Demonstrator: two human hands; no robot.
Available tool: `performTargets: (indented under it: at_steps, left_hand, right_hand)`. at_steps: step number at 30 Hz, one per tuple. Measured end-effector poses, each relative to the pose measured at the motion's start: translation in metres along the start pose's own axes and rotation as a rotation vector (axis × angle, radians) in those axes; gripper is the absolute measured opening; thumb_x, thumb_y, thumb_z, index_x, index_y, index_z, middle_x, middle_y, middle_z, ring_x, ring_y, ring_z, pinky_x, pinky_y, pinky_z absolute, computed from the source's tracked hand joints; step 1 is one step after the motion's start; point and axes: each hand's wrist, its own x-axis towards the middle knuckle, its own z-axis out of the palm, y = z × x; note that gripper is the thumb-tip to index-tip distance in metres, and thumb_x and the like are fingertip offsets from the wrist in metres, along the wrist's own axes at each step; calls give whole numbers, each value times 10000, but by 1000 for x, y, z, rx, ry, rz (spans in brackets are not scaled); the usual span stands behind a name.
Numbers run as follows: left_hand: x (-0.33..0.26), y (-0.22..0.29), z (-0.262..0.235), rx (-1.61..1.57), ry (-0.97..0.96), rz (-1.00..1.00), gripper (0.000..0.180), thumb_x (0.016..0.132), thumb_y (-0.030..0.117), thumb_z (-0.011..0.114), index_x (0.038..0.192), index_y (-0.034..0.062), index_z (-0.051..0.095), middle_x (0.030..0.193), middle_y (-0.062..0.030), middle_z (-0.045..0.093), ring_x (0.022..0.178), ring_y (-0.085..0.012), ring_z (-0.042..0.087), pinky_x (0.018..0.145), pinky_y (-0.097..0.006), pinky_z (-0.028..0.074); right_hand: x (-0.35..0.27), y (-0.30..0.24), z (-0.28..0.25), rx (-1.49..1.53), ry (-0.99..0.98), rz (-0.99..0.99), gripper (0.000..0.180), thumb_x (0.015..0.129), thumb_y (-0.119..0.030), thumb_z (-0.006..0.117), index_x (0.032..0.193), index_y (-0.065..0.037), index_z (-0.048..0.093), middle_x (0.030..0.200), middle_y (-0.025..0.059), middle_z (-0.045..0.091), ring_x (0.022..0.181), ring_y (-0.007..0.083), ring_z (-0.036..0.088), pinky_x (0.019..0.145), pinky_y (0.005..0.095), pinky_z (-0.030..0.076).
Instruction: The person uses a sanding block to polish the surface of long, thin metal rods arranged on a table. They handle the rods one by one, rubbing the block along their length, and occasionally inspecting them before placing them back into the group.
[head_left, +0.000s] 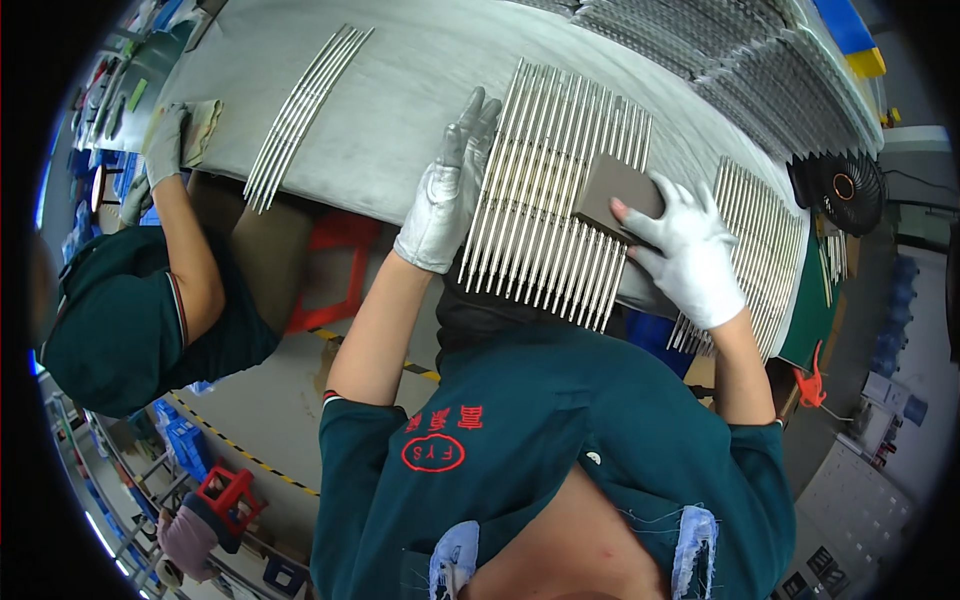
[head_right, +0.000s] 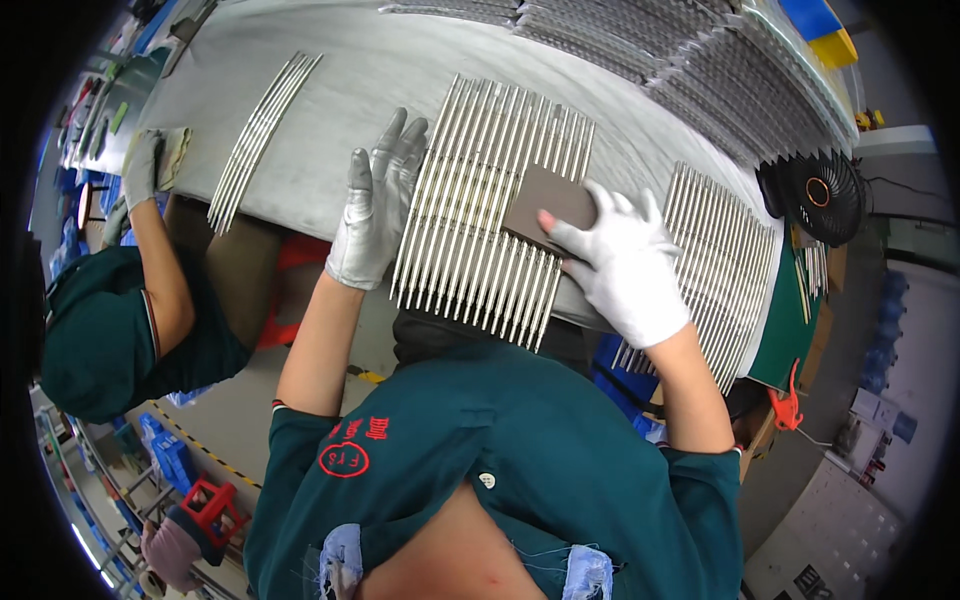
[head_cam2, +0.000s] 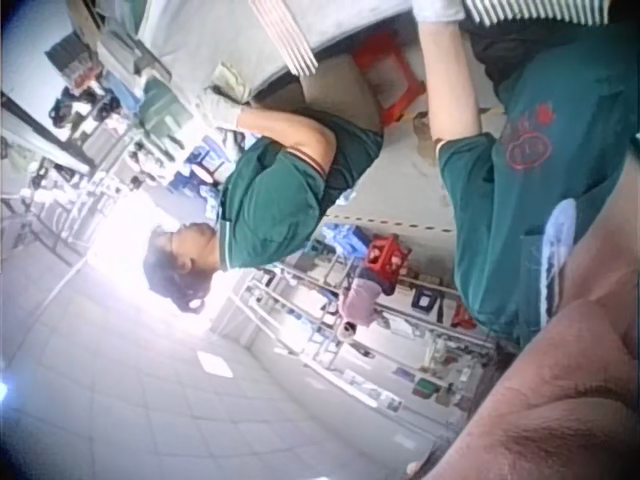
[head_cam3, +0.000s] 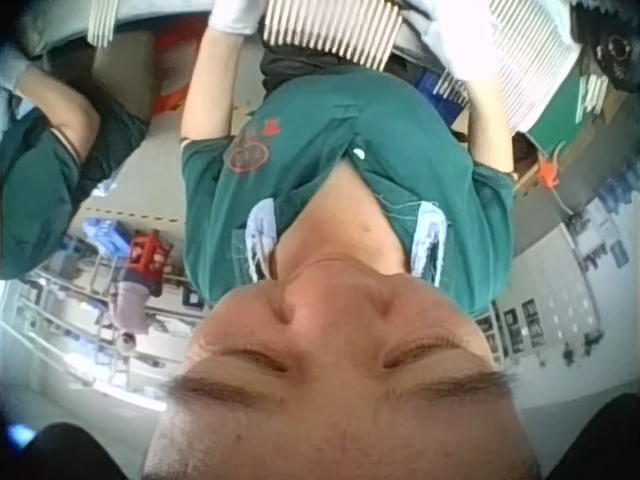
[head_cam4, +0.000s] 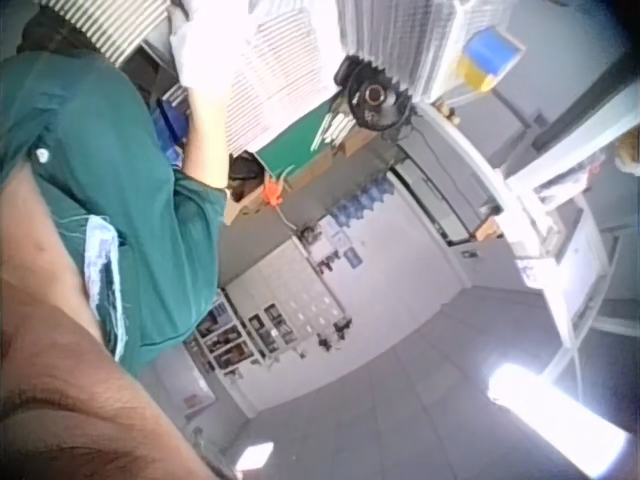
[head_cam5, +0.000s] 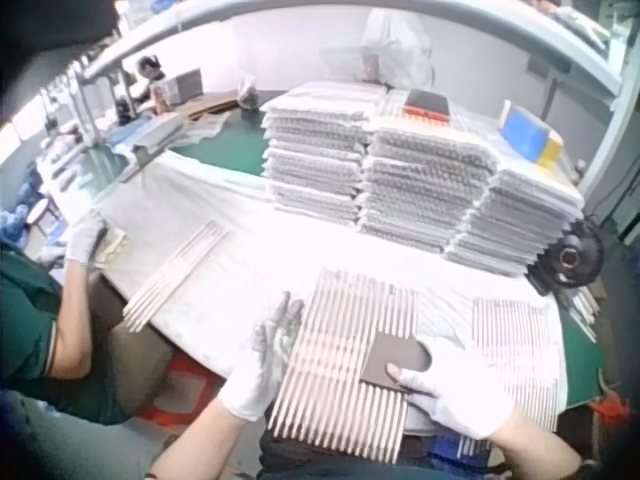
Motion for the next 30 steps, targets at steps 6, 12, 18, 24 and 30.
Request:
performTargets:
  at_steps: [6,12,18,24,30]
  left_hand:
    - [3,1,3,-93,30,-26,946,944,767,324,1599,105,153,1627,-160,212,1525,-291,154,1246,-440,157]
    - [-1,-3,3,-136,80,4,951,952,744,359,1590,68,160,1600,-212,241,1506,-324,199,1237,-463,186]
    - [-1,-4,4,-121,97,-1,919,970,713,363,1591,69,157,1598,-226,247,1500,-328,223,1217,-432,242]
    - [-2,-1,11,-105,114,30,872,993,679,350,1595,84,141,1596,-228,261,1492,-321,260,1210,-423,285]
    - [-3,1,13,-101,123,7,914,969,719,353,1588,71,174,1601,-222,249,1501,-333,219,1225,-450,229]
  right_hand:
    - [45,-19,7,24,189,-68,511,873,-282,692,1375,-285,599,1422,227,491,1307,349,494,1166,571,254]
    - [-19,94,-3,-105,211,511,640,842,-374,726,1440,-232,549,1456,178,501,1328,376,479,1154,528,288]
    - [-17,97,3,-303,346,273,819,858,-565,646,1482,-75,442,1530,246,382,1427,399,351,1170,559,241]
    - [67,14,41,-55,194,-128,837,883,-601,615,1535,-143,360,1581,233,310,1481,423,263,1197,609,160]
    - [80,22,58,-81,262,-141,783,904,-601,577,1526,-166,384,1559,235,352,1459,423,304,1183,613,162]
